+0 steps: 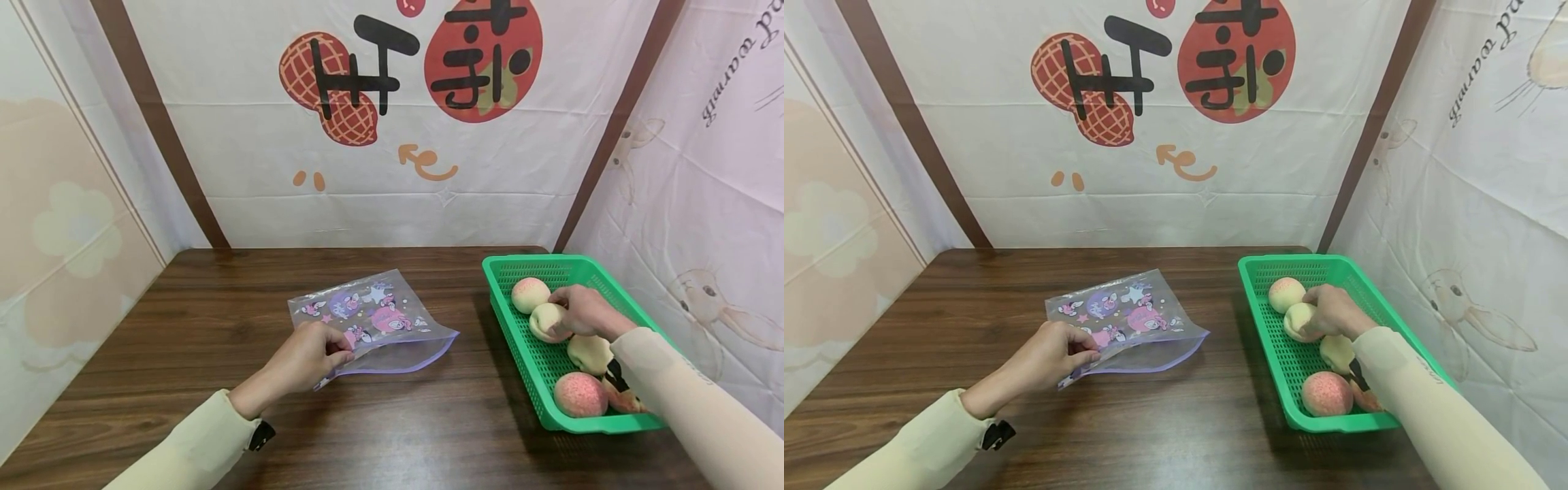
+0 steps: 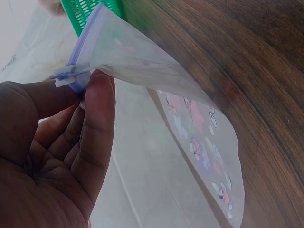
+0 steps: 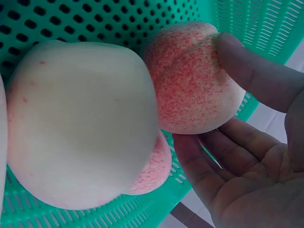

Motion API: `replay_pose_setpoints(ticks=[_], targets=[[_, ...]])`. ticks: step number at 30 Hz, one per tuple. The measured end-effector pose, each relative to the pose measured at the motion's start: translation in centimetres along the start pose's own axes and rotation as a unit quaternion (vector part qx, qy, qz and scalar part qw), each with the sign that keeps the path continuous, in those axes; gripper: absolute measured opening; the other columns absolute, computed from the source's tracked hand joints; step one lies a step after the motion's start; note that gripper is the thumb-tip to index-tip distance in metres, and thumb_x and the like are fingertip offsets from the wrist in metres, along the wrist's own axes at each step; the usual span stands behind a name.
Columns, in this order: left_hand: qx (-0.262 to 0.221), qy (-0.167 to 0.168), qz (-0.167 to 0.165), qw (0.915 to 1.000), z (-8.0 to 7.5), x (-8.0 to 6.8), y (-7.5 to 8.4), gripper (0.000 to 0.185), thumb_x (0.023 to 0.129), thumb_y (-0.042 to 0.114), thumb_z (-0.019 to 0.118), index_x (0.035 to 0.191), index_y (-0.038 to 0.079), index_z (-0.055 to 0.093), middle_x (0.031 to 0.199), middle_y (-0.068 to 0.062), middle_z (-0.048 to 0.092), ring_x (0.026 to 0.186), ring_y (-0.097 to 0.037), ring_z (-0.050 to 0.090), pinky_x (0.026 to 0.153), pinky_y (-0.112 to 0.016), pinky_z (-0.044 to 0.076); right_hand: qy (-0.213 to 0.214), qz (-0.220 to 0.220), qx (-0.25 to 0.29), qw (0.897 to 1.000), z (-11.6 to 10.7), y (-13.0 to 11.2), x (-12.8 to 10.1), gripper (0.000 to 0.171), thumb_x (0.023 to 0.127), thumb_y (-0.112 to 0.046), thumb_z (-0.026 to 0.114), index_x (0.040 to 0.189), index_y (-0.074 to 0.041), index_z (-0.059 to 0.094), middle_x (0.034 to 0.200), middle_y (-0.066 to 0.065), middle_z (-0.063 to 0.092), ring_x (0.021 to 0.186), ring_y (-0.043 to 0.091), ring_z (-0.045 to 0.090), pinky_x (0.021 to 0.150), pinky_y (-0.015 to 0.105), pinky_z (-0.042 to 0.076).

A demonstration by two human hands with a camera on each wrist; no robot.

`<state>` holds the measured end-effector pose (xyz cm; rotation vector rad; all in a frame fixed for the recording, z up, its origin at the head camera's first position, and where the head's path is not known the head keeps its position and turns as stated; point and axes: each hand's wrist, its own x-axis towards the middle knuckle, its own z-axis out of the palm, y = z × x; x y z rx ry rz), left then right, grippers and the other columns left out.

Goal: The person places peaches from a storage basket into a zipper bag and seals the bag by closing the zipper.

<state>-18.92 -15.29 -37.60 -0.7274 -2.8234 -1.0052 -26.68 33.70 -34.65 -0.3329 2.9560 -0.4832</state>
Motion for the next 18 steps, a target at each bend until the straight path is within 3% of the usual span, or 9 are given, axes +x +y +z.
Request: replay_pose_setpoints(ticks=[5,11,18], targets=[[0.001,0.001,0.002,1.0,0.0,0.0,-0.1,0.01,0.09,0.007,0.079,0.081,0.009,0.078,0.066,0.006,0.065,0.059,-0.002,0.053,0.055,-0.022,0.047,0.004,-0.009,0.009,1.0,-0.4,-0.6,-0.4,0.054,0.08,-0.02,0.088,0.122,0.006,0.067,0.11,0.024,0.068,0.098,0.039,0.064,0.077,0.048,0.054],[0.002,-0.001,0.0,1.0,0.0,-0.1,0.0,0.01,0.09,0.007,0.079,0.081,0.008,0.078,0.066,0.006,0.065,0.059,-0.003,0.053,0.055,-0.022,0.047,0.017,-0.003,0.026,1.0,-0.6,-0.9,-0.7,0.065,0.082,-0.03,0.088,0.127,0.009,0.063,0.117,0.027,0.066,0.104,0.041,0.063,0.079,0.049,0.055],[0.001,0.001,0.003,1.0,-0.1,-0.1,0.1,0.009,0.09,0.007,0.079,0.081,0.008,0.078,0.066,0.006,0.065,0.059,-0.002,0.053,0.056,-0.022,0.048,0.041,-0.01,0.049,0.998,-1.4,-1.4,-1.2,0.064,0.082,-0.032,0.088,0.124,0.01,0.064,0.104,0.018,0.069,0.09,0.029,0.064,0.071,0.039,0.052]])
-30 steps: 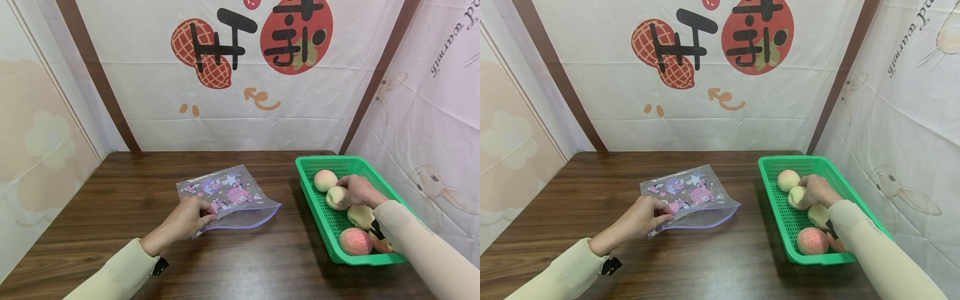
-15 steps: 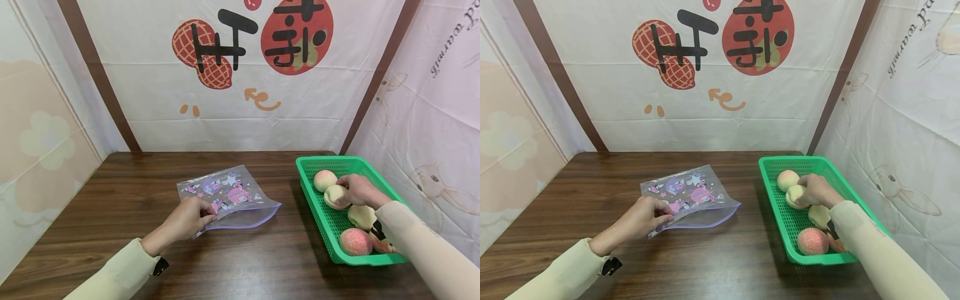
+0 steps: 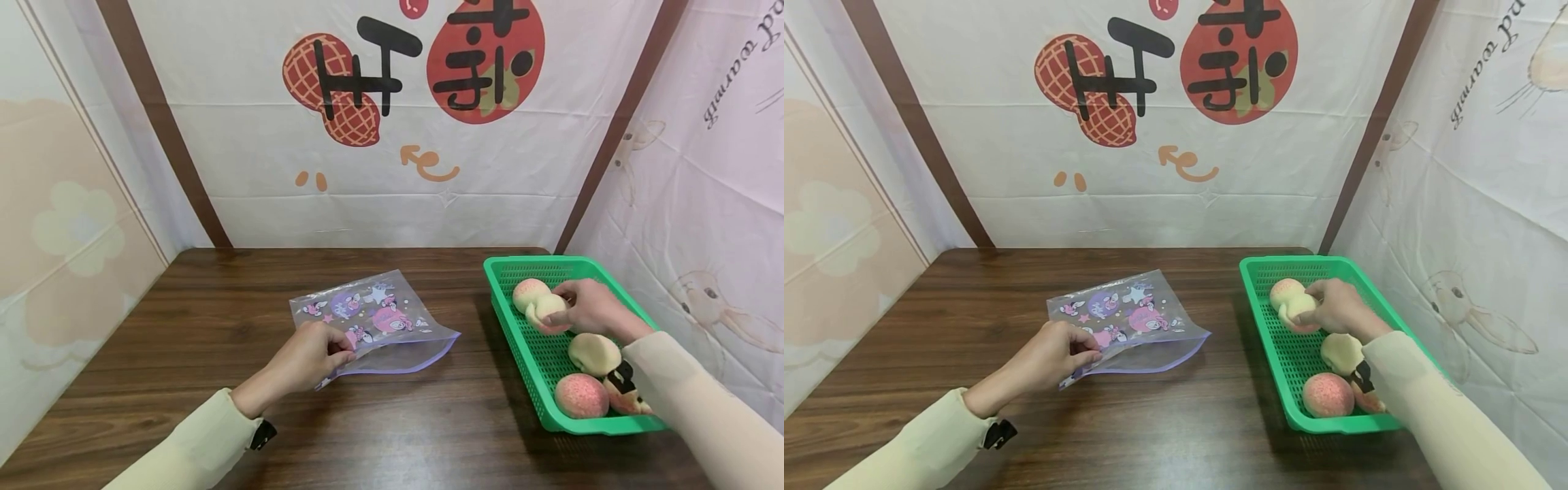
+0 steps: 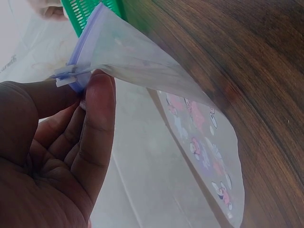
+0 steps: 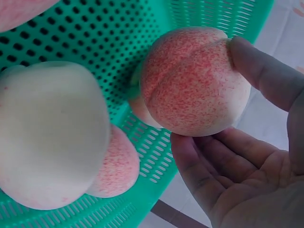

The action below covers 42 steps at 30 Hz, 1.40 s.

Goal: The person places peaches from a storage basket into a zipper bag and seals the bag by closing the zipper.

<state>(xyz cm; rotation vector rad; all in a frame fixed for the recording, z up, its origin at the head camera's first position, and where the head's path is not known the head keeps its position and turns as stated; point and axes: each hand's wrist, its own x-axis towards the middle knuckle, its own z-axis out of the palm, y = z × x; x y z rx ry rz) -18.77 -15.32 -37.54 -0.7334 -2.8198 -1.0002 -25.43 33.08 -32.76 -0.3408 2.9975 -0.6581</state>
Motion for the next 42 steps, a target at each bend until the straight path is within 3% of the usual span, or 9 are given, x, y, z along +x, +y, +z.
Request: replay_pose_setpoints(ticks=[5,14,27,32,38,42], targets=[[0.002,0.001,0.001,1.0,0.1,0.1,0.0,0.009,0.089,0.007,0.079,0.08,0.008,0.078,0.067,0.006,0.066,0.06,-0.002,0.053,0.056,-0.022,0.048,0.02,-0.005,0.027,0.999,-0.7,-0.4,-0.2,0.063,0.085,-0.033,0.085,0.125,0.011,0.063,0.103,0.017,0.07,0.093,0.03,0.066,0.073,0.038,0.054],[0.004,-0.002,-0.003,1.0,0.2,0.1,0.1,0.01,0.09,0.008,0.079,0.08,0.009,0.078,0.066,0.007,0.065,0.06,-0.003,0.053,0.057,-0.023,0.048,0.028,0.014,0.063,0.998,-1.6,-1.3,-1.0,0.071,0.088,-0.044,0.081,0.132,0.007,0.06,0.117,0.022,0.069,0.107,0.037,0.066,0.081,0.045,0.057],[0.003,-0.002,0.004,1.0,0.1,0.2,0.3,0.01,0.09,0.008,0.079,0.08,0.009,0.077,0.066,0.006,0.065,0.06,-0.002,0.052,0.057,-0.023,0.047,0.058,0.019,0.099,0.993,-2.1,-3.0,-1.7,0.067,0.086,-0.054,0.079,0.129,-0.004,0.066,0.116,0.012,0.072,0.102,0.024,0.069,0.08,0.033,0.056],[0.005,-0.006,-0.003,1.0,0.1,0.3,0.4,0.01,0.09,0.008,0.079,0.08,0.009,0.077,0.066,0.007,0.064,0.059,-0.003,0.052,0.057,-0.024,0.048,0.072,0.004,0.123,0.99,-1.8,-4.3,-2.0,0.063,0.086,-0.05,0.081,0.128,-0.005,0.067,0.117,0.012,0.072,0.103,0.022,0.07,0.08,0.025,0.056],[0.026,0.002,0.007,0.9996,0.4,0.5,0.3,0.01,0.089,0.008,0.08,0.08,0.011,0.078,0.063,0.01,0.064,0.057,0.001,0.052,0.09,-0.043,0.052,0.074,-0.009,0.172,0.982,-1.1,-6.0,-2.4,0.061,0.087,-0.043,0.083,0.129,-0.003,0.065,0.118,0.014,0.071,0.104,0.022,0.069,0.08,0.022,0.056],[0.025,0.001,0.008,0.9997,0.4,0.6,0.2,0.01,0.089,0.008,0.08,0.08,0.011,0.078,0.063,0.01,0.064,0.057,0.001,0.052,0.095,-0.047,0.05,0.074,-0.015,0.188,0.979,-0.7,-7.1,-2.7,0.06,0.087,-0.042,0.083,0.13,-0.003,0.064,0.119,0.013,0.07,0.105,0.023,0.069,0.08,0.022,0.056]])
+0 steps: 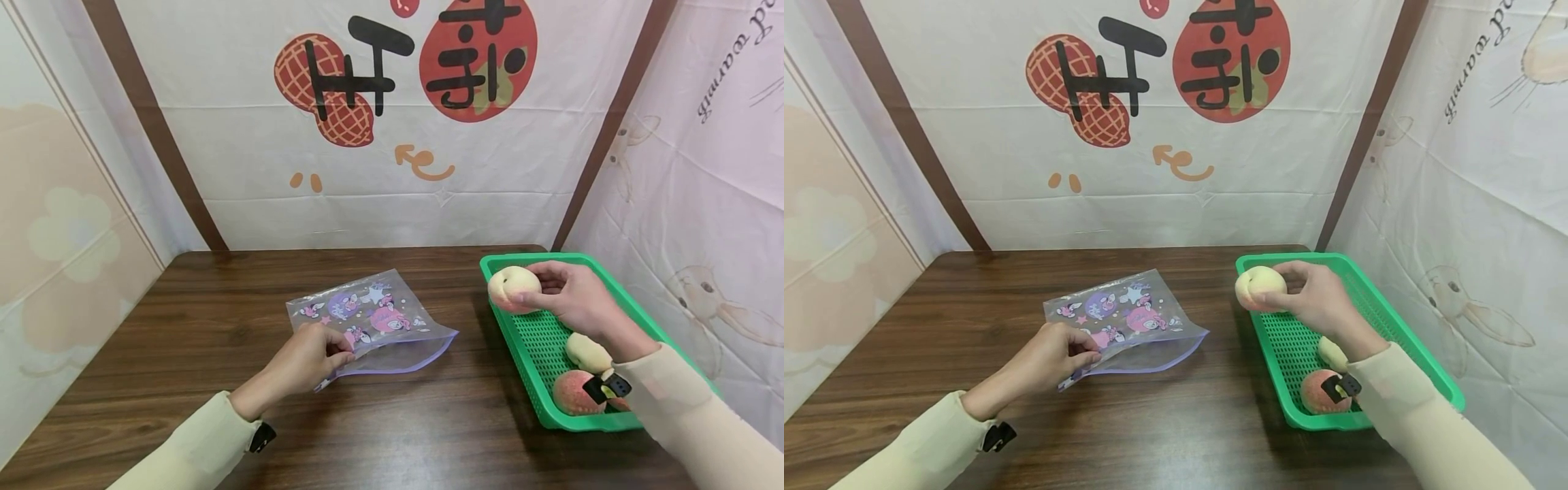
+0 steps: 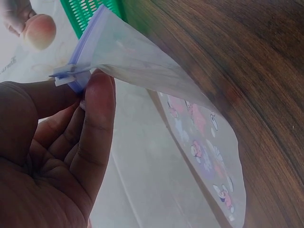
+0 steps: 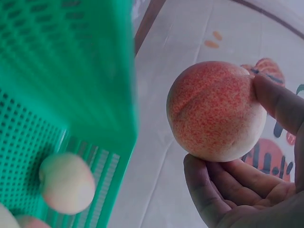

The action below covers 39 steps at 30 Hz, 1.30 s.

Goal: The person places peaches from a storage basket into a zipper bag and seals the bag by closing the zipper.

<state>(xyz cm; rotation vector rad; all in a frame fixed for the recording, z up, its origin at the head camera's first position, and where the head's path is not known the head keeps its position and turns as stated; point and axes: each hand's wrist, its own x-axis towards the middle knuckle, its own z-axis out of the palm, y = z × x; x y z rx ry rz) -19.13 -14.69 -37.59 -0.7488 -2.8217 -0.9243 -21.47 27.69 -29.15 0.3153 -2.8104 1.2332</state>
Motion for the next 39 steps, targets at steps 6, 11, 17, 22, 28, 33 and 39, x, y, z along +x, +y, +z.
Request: replay_pose_setpoints(ticks=[6,11,17,22,28,33,39], targets=[[-0.005,0.0,0.0,1.0,-0.1,0.1,0.0,0.009,0.089,0.008,0.08,0.08,0.01,0.078,0.063,0.01,0.064,0.058,0.0,0.052,0.098,-0.045,0.051,0.002,-0.015,0.026,1.0,1.3,-1.5,-0.5,0.061,0.086,-0.039,0.084,0.131,-0.003,0.064,0.122,0.014,0.07,0.106,0.025,0.07,0.08,0.022,0.057],[-0.016,-0.001,-0.002,0.9999,-0.1,0.0,-0.1,0.009,0.089,0.008,0.08,0.08,0.01,0.078,0.065,0.008,0.065,0.059,-0.001,0.053,0.06,-0.024,0.049,-0.004,-0.028,0.051,0.998,2.3,-2.3,-0.6,0.056,0.086,-0.034,0.085,0.13,-0.004,0.065,0.118,0.013,0.071,0.102,0.023,0.07,0.08,0.023,0.058],[-0.022,-0.001,0.002,0.9997,-0.1,0.0,-0.2,0.01,0.089,0.008,0.08,0.08,0.009,0.077,0.065,0.007,0.066,0.059,-0.001,0.053,0.054,-0.022,0.047,-0.006,-0.032,0.069,0.997,3.3,-3.1,-0.8,0.056,0.085,-0.033,0.086,0.129,-0.005,0.065,0.117,0.012,0.071,0.101,0.024,0.07,0.081,0.024,0.058],[-0.025,-0.001,0.004,0.9997,-0.1,0.0,-0.2,0.01,0.089,0.007,0.079,0.08,0.009,0.077,0.065,0.008,0.065,0.059,-0.001,0.053,0.053,-0.022,0.047,-0.004,-0.034,0.083,0.996,4.0,-3.4,-0.9,0.055,0.085,-0.031,0.086,0.129,-0.004,0.065,0.116,0.012,0.071,0.101,0.024,0.07,0.081,0.024,0.059],[-0.025,-0.001,0.008,0.9996,-0.1,0.1,-0.3,0.01,0.088,0.006,0.08,0.08,0.009,0.077,0.065,0.009,0.065,0.06,-0.002,0.054,0.053,-0.022,0.047,-0.007,-0.035,0.084,0.996,5.0,-3.8,-0.9,0.054,0.085,-0.03,0.086,0.128,-0.004,0.065,0.114,0.011,0.071,0.102,0.023,0.07,0.083,0.025,0.058],[-0.028,-0.002,0.008,0.9996,-0.1,0.2,-0.4,0.01,0.088,0.006,0.08,0.08,0.009,0.077,0.065,0.01,0.065,0.06,-0.002,0.054,0.054,-0.022,0.048,-0.01,-0.04,0.085,0.996,5.8,-4.2,-1.1,0.055,0.085,-0.029,0.087,0.129,-0.004,0.065,0.115,0.009,0.072,0.101,0.022,0.07,0.083,0.025,0.057],[-0.023,-0.002,0.003,0.9997,-0.1,0.2,-0.4,0.01,0.088,0.007,0.08,0.08,0.01,0.077,0.066,0.01,0.064,0.062,-0.003,0.054,0.055,-0.022,0.048,-0.007,-0.062,0.079,0.995,6.8,-4.6,-1.2,0.05,0.087,-0.024,0.085,0.127,-0.002,0.065,0.114,0.01,0.071,0.099,0.023,0.071,0.08,0.027,0.059]])
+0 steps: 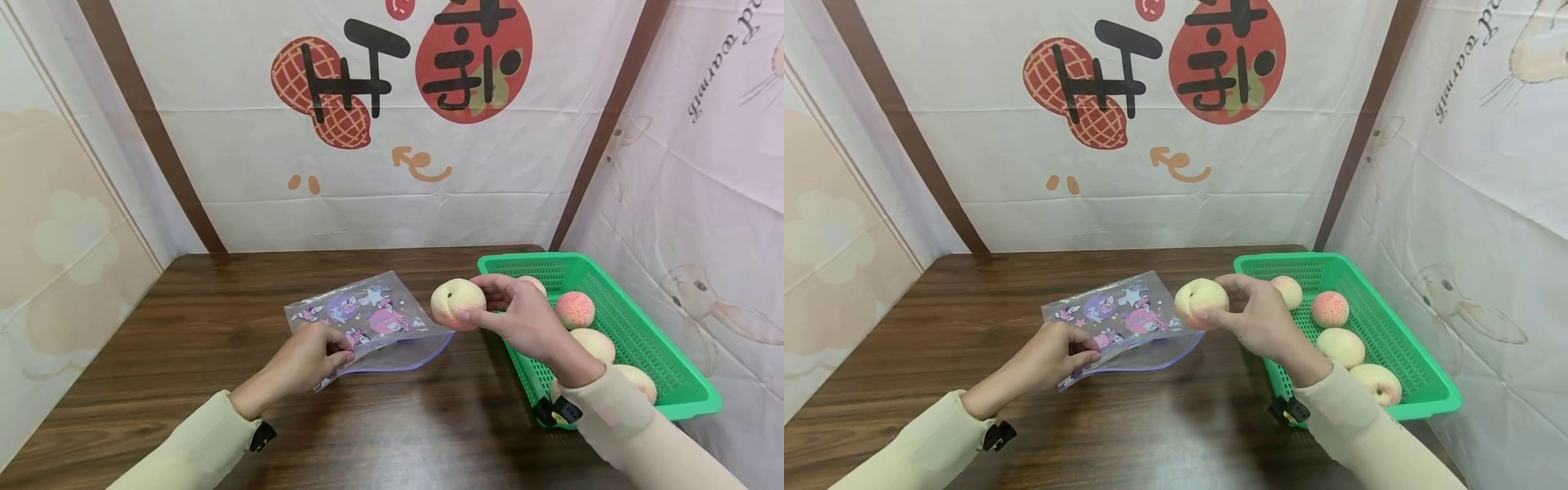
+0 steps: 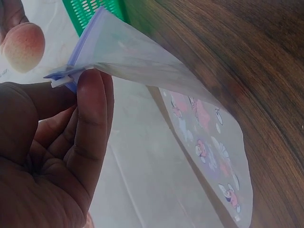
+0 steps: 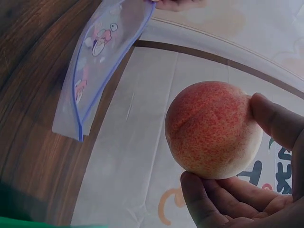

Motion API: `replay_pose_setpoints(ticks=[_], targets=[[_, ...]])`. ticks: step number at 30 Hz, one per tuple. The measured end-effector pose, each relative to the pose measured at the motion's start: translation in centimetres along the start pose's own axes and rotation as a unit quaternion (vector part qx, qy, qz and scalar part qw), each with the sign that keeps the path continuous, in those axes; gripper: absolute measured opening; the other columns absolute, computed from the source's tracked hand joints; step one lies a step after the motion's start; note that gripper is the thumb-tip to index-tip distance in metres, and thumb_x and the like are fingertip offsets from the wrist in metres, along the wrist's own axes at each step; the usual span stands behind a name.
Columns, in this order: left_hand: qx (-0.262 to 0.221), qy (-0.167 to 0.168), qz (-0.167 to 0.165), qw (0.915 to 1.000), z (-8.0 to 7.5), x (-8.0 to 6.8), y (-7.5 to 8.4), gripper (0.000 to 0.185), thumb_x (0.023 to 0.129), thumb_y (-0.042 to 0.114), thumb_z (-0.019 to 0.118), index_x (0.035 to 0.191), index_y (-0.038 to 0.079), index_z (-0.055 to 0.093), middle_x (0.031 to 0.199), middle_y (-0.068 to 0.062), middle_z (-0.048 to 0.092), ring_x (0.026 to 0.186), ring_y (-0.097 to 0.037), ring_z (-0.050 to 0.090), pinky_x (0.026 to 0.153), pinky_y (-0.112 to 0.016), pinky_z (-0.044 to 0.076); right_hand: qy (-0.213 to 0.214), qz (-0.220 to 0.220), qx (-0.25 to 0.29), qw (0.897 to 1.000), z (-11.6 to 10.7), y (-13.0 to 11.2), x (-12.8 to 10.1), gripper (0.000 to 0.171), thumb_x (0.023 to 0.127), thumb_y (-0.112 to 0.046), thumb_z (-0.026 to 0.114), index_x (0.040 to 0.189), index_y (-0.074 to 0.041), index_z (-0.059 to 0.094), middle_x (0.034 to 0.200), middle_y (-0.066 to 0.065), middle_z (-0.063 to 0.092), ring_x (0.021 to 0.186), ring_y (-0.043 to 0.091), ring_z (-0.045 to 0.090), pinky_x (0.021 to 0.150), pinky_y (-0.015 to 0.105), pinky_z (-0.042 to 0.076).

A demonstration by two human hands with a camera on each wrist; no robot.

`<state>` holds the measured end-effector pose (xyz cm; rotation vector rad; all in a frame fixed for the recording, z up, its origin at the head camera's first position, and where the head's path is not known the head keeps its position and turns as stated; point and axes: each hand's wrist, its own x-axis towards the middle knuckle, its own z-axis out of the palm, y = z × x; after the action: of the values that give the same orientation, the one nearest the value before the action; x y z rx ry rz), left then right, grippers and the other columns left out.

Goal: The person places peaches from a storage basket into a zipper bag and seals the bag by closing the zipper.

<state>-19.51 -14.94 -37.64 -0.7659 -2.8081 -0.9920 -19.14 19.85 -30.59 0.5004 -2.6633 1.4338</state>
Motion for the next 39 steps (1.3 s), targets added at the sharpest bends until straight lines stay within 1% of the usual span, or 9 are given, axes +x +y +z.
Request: replay_pose_setpoints(ticks=[8,13,18,28,35,39], targets=[[0.009,0.003,-0.005,0.9999,0.0,0.2,0.0,0.01,0.088,0.007,0.08,0.08,0.012,0.077,0.067,0.01,0.063,0.064,-0.004,0.054,0.056,-0.022,0.048,0.003,0.003,0.005,1.0,1.3,0.0,-0.2,0.055,0.087,-0.023,0.085,0.13,0.001,0.062,0.114,0.012,0.071,0.098,0.023,0.07,0.079,0.026,0.058],[0.016,0.005,-0.002,0.9999,0.0,0.3,0.0,0.01,0.088,0.007,0.08,0.08,0.012,0.077,0.067,0.011,0.062,0.064,-0.004,0.053,0.056,-0.022,0.048,-0.005,0.005,0.024,1.0,2.2,0.1,-0.2,0.053,0.086,-0.022,0.085,0.129,0.001,0.063,0.113,0.012,0.071,0.098,0.024,0.07,0.079,0.027,0.058],[0.013,0.002,-0.001,0.9999,0.0,0.3,0.0,0.009,0.088,0.007,0.08,0.081,0.011,0.077,0.067,0.01,0.064,0.063,-0.003,0.054,0.055,-0.022,0.048,-0.011,0.016,0.038,0.999,3.1,0.1,-0.1,0.053,0.086,-0.021,0.085,0.129,0.001,0.063,0.113,0.012,0.07,0.096,0.022,0.07,0.078,0.029,0.059],[0.011,0.0,-0.001,0.9999,-0.1,0.3,0.0,0.009,0.089,0.007,0.079,0.081,0.01,0.077,0.068,0.01,0.063,0.063,-0.004,0.054,0.056,-0.022,0.048,0.002,0.021,0.01,1.0,5.0,0.4,0.0,0.053,0.084,-0.023,0.087,0.127,-0.001,0.064,0.113,0.009,0.071,0.097,0.019,0.07,0.082,0.034,0.059],[0.007,-0.001,-0.002,1.0,-0.2,0.3,0.1,0.008,0.089,0.007,0.079,0.082,0.009,0.077,0.068,0.009,0.064,0.063,-0.003,0.054,0.056,-0.022,0.048,0.01,0.025,-0.014,1.0,6.0,0.7,0.0,0.053,0.083,-0.024,0.088,0.126,-0.003,0.066,0.114,0.007,0.071,0.096,0.017,0.07,0.083,0.034,0.059],[0.005,-0.001,0.0,1.0,-0.2,0.3,0.2,0.008,0.089,0.006,0.079,0.081,0.009,0.077,0.068,0.007,0.065,0.062,-0.003,0.054,0.055,-0.022,0.048,0.007,0.024,-0.015,1.0,6.5,0.9,-0.1,0.052,0.082,-0.025,0.089,0.124,-0.004,0.067,0.111,0.006,0.072,0.095,0.016,0.069,0.082,0.034,0.059]])
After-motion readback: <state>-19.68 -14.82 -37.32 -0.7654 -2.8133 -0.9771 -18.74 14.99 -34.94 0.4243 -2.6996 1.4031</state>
